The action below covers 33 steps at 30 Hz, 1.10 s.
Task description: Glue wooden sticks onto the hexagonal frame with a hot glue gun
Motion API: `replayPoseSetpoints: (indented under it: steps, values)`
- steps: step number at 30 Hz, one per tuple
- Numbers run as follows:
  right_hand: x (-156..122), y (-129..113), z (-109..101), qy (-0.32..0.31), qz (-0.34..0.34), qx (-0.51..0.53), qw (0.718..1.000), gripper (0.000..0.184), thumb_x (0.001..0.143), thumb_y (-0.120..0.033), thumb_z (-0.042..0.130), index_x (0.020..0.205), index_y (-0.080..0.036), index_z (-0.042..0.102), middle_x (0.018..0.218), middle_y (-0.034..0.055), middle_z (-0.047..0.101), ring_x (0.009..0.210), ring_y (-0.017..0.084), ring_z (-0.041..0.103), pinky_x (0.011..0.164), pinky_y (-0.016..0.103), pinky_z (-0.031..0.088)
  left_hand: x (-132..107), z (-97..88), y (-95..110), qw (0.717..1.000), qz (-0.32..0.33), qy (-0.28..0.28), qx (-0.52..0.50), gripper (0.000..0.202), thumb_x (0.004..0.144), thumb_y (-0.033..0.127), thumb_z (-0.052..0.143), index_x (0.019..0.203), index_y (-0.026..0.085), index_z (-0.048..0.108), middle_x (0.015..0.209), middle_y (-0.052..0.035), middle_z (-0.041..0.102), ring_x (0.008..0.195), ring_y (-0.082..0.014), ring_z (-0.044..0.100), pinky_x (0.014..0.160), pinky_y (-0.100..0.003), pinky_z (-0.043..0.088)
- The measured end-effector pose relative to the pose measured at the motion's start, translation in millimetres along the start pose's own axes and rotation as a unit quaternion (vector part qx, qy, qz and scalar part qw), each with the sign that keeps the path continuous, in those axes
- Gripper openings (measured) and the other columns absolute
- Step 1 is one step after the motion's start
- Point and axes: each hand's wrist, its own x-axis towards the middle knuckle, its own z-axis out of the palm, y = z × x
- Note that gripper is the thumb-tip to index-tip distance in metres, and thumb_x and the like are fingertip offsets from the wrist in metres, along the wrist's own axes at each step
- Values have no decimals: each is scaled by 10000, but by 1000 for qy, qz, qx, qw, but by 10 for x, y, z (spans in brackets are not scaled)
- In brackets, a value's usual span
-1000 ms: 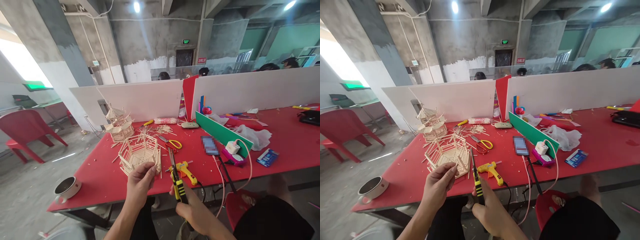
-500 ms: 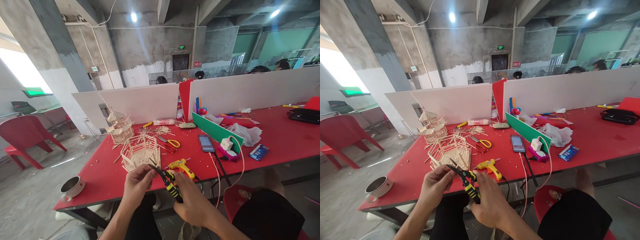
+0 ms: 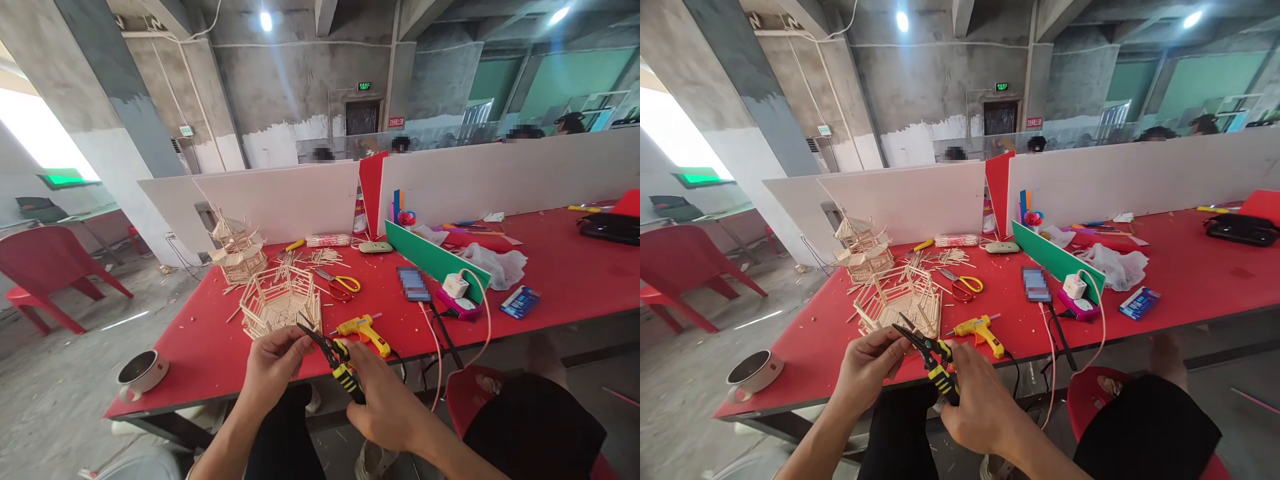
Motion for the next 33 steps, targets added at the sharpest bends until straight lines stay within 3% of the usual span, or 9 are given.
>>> replayPoseSetpoints:
  steps: [8, 12, 18, 21, 23, 25, 27, 29, 33]
  values:
    - [59, 12, 20, 9, -18, -52, 998, 900, 724, -287, 534, 1534, -64, 212, 1593, 180, 238, 1476, 326, 209, 1200, 495, 211, 34, 35, 137, 999, 37, -1, 35, 177, 748, 333, 761, 746, 156, 751, 591, -23, 615, 459, -60, 420, 412, -166, 309]
    - [67, 62, 37, 21, -21, -54, 998, 895, 722, -280, 525, 1530, -58, 212, 1580, 192, 263, 1466, 333, 234, 1189, 508, 233, 47, 31, 161, 995, 57, -18, 79, 201, 812, 330, 692, 703, 165, 731, 576, -21, 605, 455, -68, 415, 413, -179, 315]
    - [64, 139, -65, 20, -23, -45, 999, 906, 719, -271, 544, 1548, -150, 198, 1615, 121, 198, 1498, 309, 129, 1207, 504, 180, 110, 9, 182, 991, 64, -65, 102, 323, 858, 376, 638, 623, 157, 663, 512, 5, 508, 441, -67, 379, 419, -193, 293]
    - [68, 145, -82, 46, -45, -43, 997, 872, 709, -265, 557, 1521, -169, 253, 1579, 133, 276, 1467, 322, 215, 1178, 499, 228, 145, 4, 209, 988, 72, -84, 107, 331, 874, 389, 622, 641, 155, 649, 538, 4, 503, 478, -71, 385, 445, -194, 306]
    - [86, 143, -39, 74, -55, -36, 995, 764, 708, -247, 543, 1445, -166, 360, 1440, 151, 462, 1338, 322, 418, 1070, 466, 365, 153, 12, 217, 987, 74, -87, 116, 334, 886, 396, 609, 658, 154, 643, 556, 1, 509, 507, -76, 398, 466, -194, 320]
    - [118, 137, 25, 116, -58, -27, 991, 604, 714, -227, 513, 1312, -161, 460, 1130, 122, 631, 1044, 277, 594, 870, 390, 457, 155, 35, 214, 985, 71, -93, 129, 338, 895, 404, 600, 673, 152, 642, 573, -7, 529, 521, -79, 412, 479, -195, 333]
    - [157, 118, 55, 158, -63, -22, 985, 490, 702, -214, 498, 1190, -169, 495, 893, 64, 632, 825, 229, 596, 732, 326, 435, 168, 71, 201, 985, 60, -98, 128, 361, 899, 420, 593, 666, 148, 632, 581, -12, 545, 502, -71, 408, 468, -195, 324]
    - [195, 78, 6, 183, -63, -14, 981, 439, 683, -203, 495, 1122, -183, 495, 847, 42, 610, 788, 212, 570, 697, 299, 401, 202, 103, 179, 991, 38, -90, 94, 366, 889, 454, 597, 695, 147, 639, 578, -6, 549, 455, -56, 379, 431, -196, 290]
    - [283, -5, -329, 157, -4, -1, 988, 328, 686, -191, 481, 1014, -201, 503, 756, 5, 572, 698, 178, 512, 613, 267, 340, 298, 116, 112, 999, -1, -33, 13, 363, 822, 512, 662, 824, 149, 674, 608, 6, 575, 383, -38, 361, 376, -193, 230]
